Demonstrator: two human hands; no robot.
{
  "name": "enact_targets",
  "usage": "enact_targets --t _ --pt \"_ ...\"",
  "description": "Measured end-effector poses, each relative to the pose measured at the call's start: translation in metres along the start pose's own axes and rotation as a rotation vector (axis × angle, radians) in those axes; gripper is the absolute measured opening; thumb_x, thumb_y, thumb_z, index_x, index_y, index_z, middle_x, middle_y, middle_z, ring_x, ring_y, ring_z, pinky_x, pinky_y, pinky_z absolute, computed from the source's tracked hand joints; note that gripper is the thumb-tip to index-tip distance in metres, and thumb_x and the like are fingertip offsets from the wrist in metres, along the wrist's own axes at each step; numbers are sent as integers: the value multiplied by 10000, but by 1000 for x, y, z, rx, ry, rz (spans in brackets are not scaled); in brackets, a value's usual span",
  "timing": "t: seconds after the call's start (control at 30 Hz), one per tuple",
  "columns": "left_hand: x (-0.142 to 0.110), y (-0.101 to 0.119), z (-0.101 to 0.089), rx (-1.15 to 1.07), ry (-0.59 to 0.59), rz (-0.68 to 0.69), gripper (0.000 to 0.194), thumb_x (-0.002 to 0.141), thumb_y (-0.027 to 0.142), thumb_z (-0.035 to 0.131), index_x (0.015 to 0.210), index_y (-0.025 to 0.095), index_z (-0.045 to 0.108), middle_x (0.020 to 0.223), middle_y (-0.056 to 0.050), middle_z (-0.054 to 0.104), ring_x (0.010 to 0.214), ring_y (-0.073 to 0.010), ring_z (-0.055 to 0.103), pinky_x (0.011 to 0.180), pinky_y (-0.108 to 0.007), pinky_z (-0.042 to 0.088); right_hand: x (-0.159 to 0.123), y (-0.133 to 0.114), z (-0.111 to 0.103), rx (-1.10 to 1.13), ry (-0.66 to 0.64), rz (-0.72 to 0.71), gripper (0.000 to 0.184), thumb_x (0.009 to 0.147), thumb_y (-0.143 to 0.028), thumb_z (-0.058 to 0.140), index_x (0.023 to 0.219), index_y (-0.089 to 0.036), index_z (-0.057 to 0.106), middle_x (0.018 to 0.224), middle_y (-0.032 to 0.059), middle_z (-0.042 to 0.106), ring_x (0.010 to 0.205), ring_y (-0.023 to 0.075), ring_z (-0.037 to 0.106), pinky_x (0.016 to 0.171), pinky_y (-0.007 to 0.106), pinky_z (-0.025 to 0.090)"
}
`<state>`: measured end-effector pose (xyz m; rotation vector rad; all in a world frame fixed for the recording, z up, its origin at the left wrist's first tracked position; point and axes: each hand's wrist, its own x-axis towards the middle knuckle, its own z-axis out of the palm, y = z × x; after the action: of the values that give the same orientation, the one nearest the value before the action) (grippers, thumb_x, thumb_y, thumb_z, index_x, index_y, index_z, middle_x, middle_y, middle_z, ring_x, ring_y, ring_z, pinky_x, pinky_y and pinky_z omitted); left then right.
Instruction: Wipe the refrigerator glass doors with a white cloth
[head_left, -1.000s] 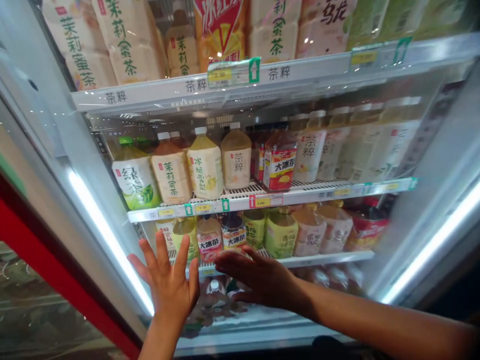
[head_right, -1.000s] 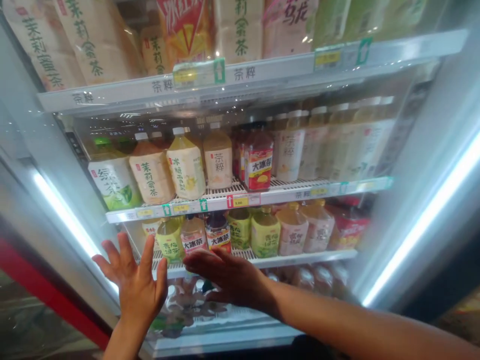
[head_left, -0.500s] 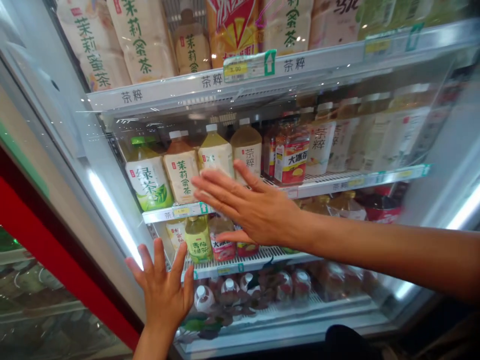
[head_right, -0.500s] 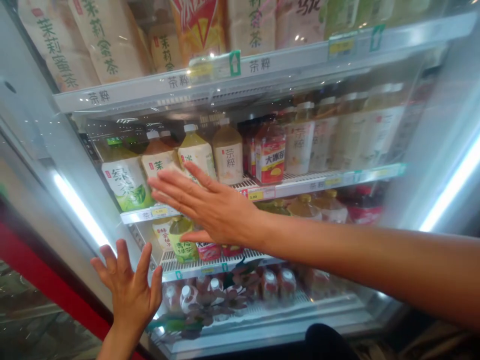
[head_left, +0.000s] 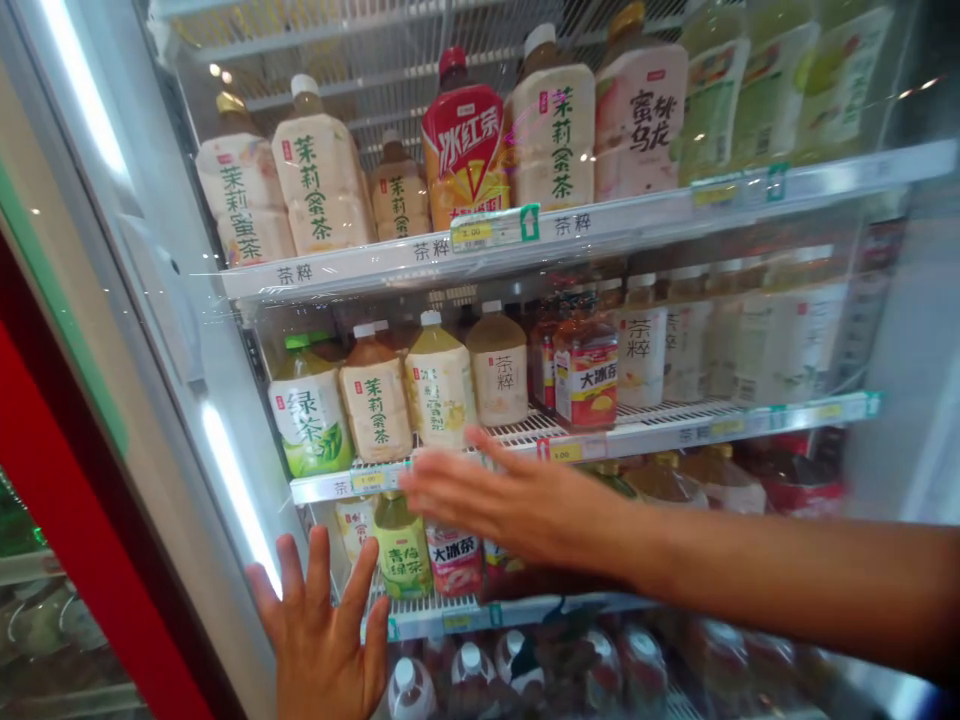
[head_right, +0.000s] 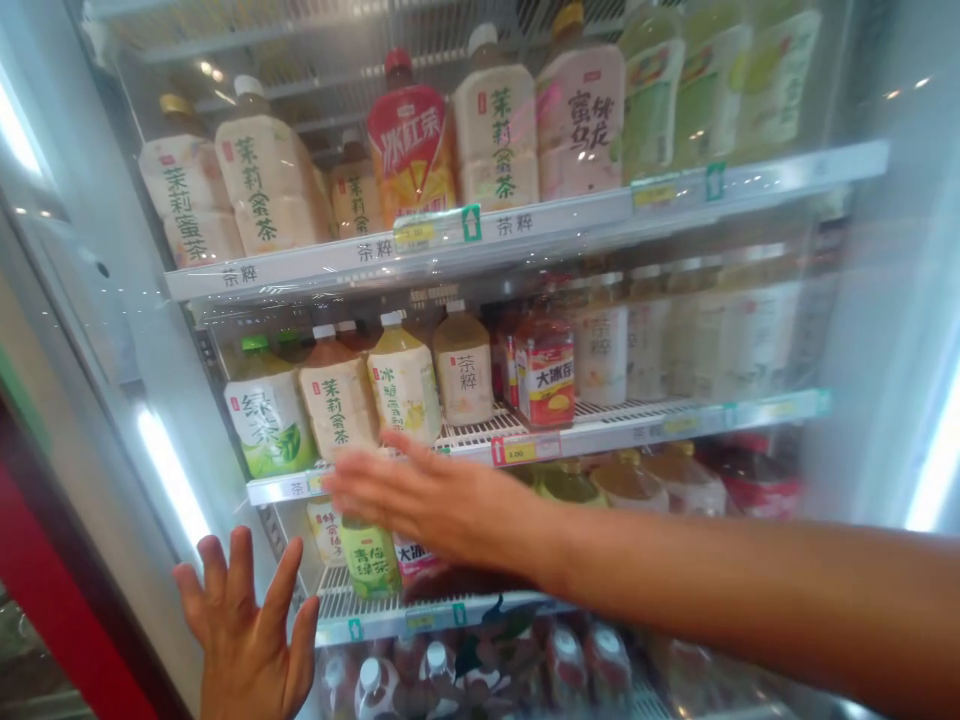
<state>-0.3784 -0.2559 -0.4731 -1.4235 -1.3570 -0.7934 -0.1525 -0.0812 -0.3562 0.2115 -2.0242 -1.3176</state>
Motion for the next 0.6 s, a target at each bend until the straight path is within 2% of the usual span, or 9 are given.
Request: enact_targets --t 0.03,0.1,0.17,0.23,0.3,0.43,0.47,0.53,0.6 --pt "3 2 0 -12 9 -1 824 933 145 633 1641 320 250 1781 -41 36 1650 -305 -34 1328 -583 -75 -10 -7 1 48 -49 -153 734 954 -641 451 1582 -261 470 1683 -96 388 1620 195 218 1360 370 164" --pt "12 5 0 -29 17 15 806 943 152 620 1639 326 254 1782 -30 39 1651 -294 -25 1328 -577 -78 -22 -6 0 109 -107 -309 772 936 -671 451 1584 -254 472 1683 -105 387 1623 158 196 1328 286 243" --pt "21 9 1 -27 16 45 808 941 161 626 1640 322 254 1782 -29 27 1651 -299 -32 1325 -585 -84 -23 15 -7 88 -176 -187 906 927 -715 472 1646 -181 334 1737 -20 286 1641 207 132 1357 391 183" --pt "30 14 2 -25 19 64 818 938 163 631 1643 314 244 1783 -30 6 1650 -306 -48 1322 -592 -92 -19 39 -15 71 -107 73 966 965 -720 430 1657 -75 235 1743 111 252 1640 290 131 1351 563 58" --pt "38 19 4 -34 28 74 819 938 160 626 1645 310 241 1783 -28 -8 1648 -304 -64 1322 -587 -99 -24 49 -19 65 -53 189 994 962 -723 440 1644 -30 234 1737 165 243 1640 331 107 1325 642 -10" --pt "53 30 5 -59 29 126 814 936 171 623 1646 300 246 1784 -36 -20 1648 -309 -70 1325 -570 -105 -68 31 -18 141 -106 -168 851 871 -686 577 1571 -212 486 1711 -53 344 1650 213 48 1372 383 109" --pt "57 33 6 -66 31 131 808 939 169 616 1646 298 247 1785 -36 -17 1648 -309 -68 1326 -564 -104 -81 31 -19 133 -143 -205 832 888 -707 544 1571 -236 485 1714 -75 333 1649 203 50 1373 371 100" --pt "63 40 7 -77 40 136 794 947 161 593 1646 300 245 1785 -28 -12 1649 -299 -69 1327 -550 -106 -100 40 -23 87 -150 -66 845 957 -721 437 1611 -188 403 1727 -9 312 1650 210 36 1372 436 7" --pt "69 47 10 -81 51 147 789 952 158 582 1646 306 240 1786 -15 -20 1649 -285 -81 1325 -539 -113 -116 53 -28 18 -99 193 902 1014 -707 348 1650 -75 246 1739 121 244 1648 244 -18 1335 547 -100"
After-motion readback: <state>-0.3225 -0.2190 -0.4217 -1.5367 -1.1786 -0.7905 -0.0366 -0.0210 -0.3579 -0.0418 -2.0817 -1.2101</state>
